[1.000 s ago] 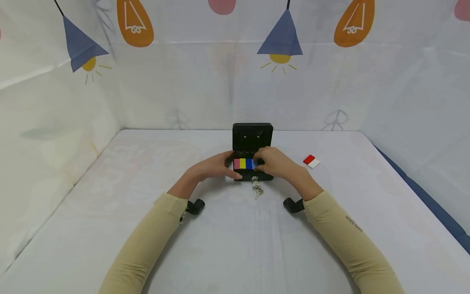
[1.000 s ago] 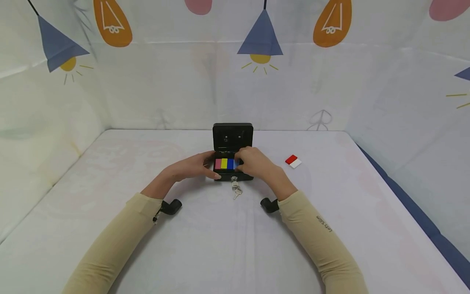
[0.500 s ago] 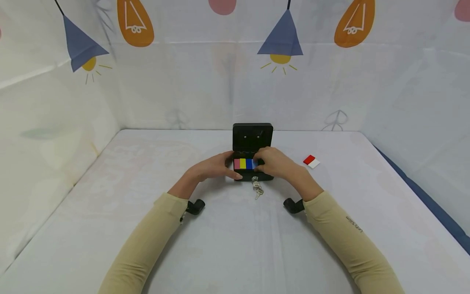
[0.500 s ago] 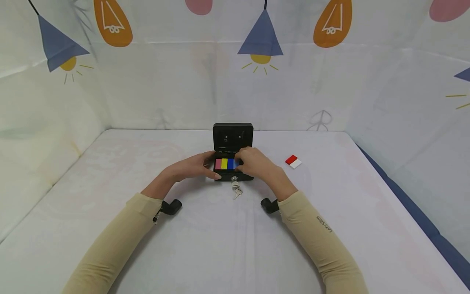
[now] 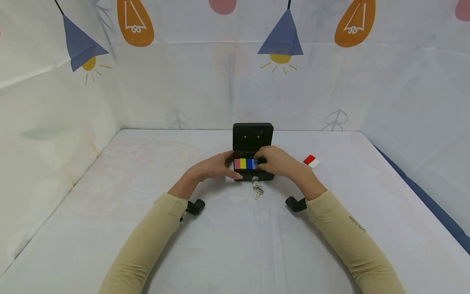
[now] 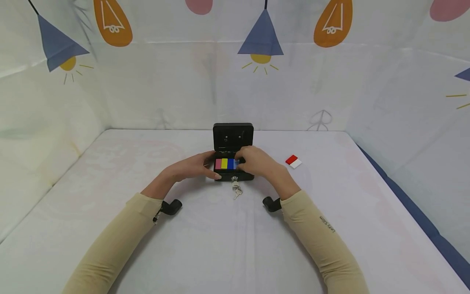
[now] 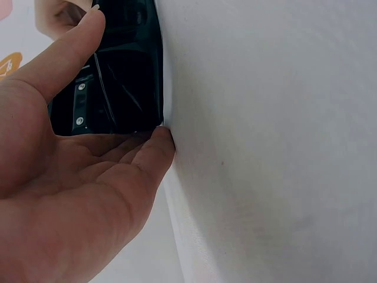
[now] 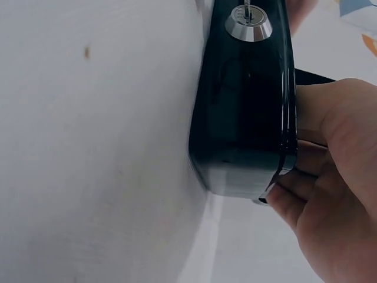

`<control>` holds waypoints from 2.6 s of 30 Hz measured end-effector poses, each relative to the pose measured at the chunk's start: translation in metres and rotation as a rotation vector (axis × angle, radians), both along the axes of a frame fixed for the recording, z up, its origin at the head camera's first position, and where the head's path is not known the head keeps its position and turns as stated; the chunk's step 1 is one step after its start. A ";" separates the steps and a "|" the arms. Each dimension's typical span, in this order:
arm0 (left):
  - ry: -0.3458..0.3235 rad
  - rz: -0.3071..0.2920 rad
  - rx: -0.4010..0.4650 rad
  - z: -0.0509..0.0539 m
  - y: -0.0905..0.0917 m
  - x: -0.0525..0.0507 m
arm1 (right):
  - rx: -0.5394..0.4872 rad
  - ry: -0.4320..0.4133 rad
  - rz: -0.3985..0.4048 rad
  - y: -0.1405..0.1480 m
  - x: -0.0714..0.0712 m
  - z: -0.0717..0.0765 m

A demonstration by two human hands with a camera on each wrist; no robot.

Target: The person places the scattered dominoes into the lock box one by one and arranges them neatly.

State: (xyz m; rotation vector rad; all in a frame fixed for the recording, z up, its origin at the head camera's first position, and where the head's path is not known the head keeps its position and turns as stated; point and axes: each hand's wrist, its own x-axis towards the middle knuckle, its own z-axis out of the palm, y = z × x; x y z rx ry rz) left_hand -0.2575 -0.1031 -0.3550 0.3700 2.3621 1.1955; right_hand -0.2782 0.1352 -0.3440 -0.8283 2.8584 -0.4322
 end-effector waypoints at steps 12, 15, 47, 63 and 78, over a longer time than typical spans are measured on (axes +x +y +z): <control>-0.005 -0.004 0.007 -0.001 0.000 -0.001 | -0.037 -0.005 0.012 0.006 0.000 0.007; -0.011 0.002 0.004 -0.002 0.000 -0.001 | -0.046 -0.006 0.012 0.008 0.000 0.008; -0.013 0.012 -0.011 0.000 0.001 0.001 | -0.119 0.001 -0.014 0.037 -0.008 0.027; -0.012 0.029 -0.036 -0.003 0.001 -0.001 | -0.040 -0.003 -0.083 0.058 -0.016 0.026; -0.003 0.026 -0.058 -0.002 0.003 0.001 | -0.061 -0.020 -0.160 0.087 -0.023 0.016</control>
